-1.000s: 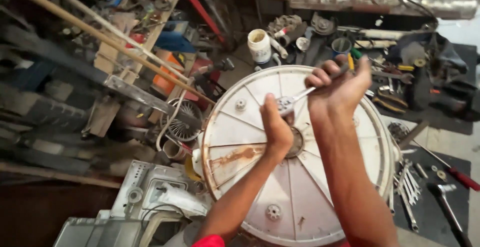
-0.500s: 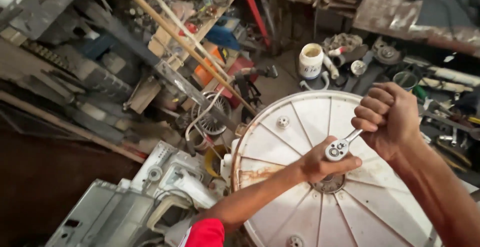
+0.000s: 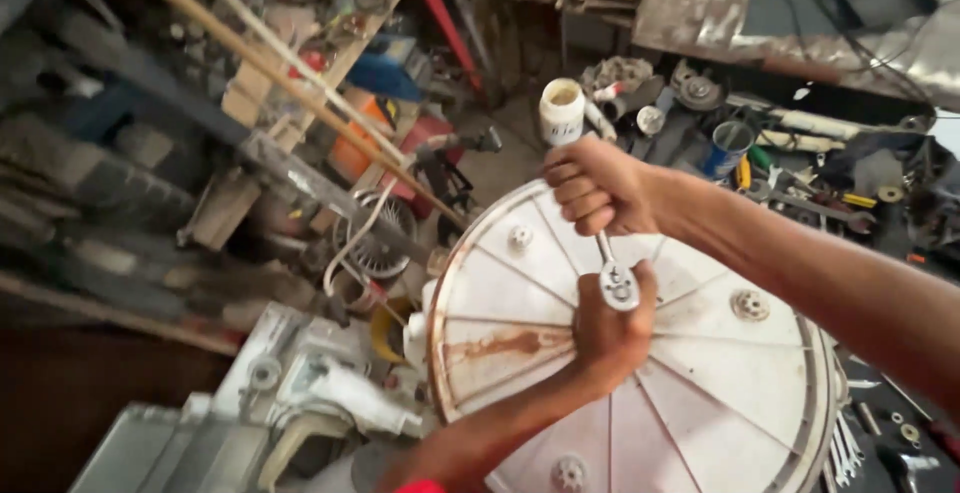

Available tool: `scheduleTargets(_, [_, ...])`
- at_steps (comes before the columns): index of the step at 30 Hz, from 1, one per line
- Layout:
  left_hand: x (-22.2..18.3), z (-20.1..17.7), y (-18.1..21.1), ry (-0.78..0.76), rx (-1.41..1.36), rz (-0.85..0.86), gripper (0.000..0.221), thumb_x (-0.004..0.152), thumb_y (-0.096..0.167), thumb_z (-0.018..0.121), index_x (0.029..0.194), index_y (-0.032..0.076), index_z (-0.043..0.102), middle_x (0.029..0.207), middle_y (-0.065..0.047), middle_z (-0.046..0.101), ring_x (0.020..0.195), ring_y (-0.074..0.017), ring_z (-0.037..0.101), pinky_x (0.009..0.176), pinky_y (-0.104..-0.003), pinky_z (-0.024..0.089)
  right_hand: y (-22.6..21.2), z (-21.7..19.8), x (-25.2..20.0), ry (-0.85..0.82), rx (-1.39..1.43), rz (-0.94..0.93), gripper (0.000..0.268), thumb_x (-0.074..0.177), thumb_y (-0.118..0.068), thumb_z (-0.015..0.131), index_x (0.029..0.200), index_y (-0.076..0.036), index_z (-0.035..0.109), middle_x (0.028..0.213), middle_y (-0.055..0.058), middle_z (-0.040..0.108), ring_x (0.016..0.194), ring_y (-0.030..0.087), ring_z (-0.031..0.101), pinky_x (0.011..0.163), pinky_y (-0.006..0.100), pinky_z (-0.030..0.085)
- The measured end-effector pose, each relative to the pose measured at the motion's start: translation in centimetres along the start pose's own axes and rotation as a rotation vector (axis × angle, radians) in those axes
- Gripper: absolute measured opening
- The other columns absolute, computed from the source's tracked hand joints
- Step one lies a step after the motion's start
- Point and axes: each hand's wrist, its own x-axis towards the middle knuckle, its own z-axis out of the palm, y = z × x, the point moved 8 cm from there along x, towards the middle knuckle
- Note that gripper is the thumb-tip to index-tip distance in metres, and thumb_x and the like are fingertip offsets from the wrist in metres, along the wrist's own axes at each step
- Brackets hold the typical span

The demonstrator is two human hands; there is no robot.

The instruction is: A person uses a ratchet wrench to loosen or tighten bolts on a circular component of an appliance, likely a washing machine drum.

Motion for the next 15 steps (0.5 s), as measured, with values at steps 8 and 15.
scheduleTargets(8, [-2.4,3.0,-4.1,-0.1,-0.496,-0.467,0.03,0.099,0.015,0.066,0.074,-0.001,0.066,0.05,-0.008,0.052,0.049,-0.0249,0.059,0.049,-0.034,0.044,0.2,-1.2,1.3,-0.039,-0.033,-0.014,0.04,0.094,-0.029,0.051,0.066,-0.028,0.022,0.057,-0.015,0.013,0.043,-0.002,0.012,0.035,0.012,0.011])
scheduleTargets(15, [2.4,-1.1,-0.5,-0.501,-0.847,0.199,0.041,0.101,0.01,0.06,0.061,0.004,0.053,0.054,-0.005,0.043,0.045,-0.02,0.042,0.052,-0.029,0.039,-1.5,0.0,1.0,-0.109,0.252,-0.224,0.047,0.098,-0.032,0.058,0.062,-0.027,0.029,0.056,-0.015,0.018,0.043,-0.004,0.021,0.032,0.007,0.02])
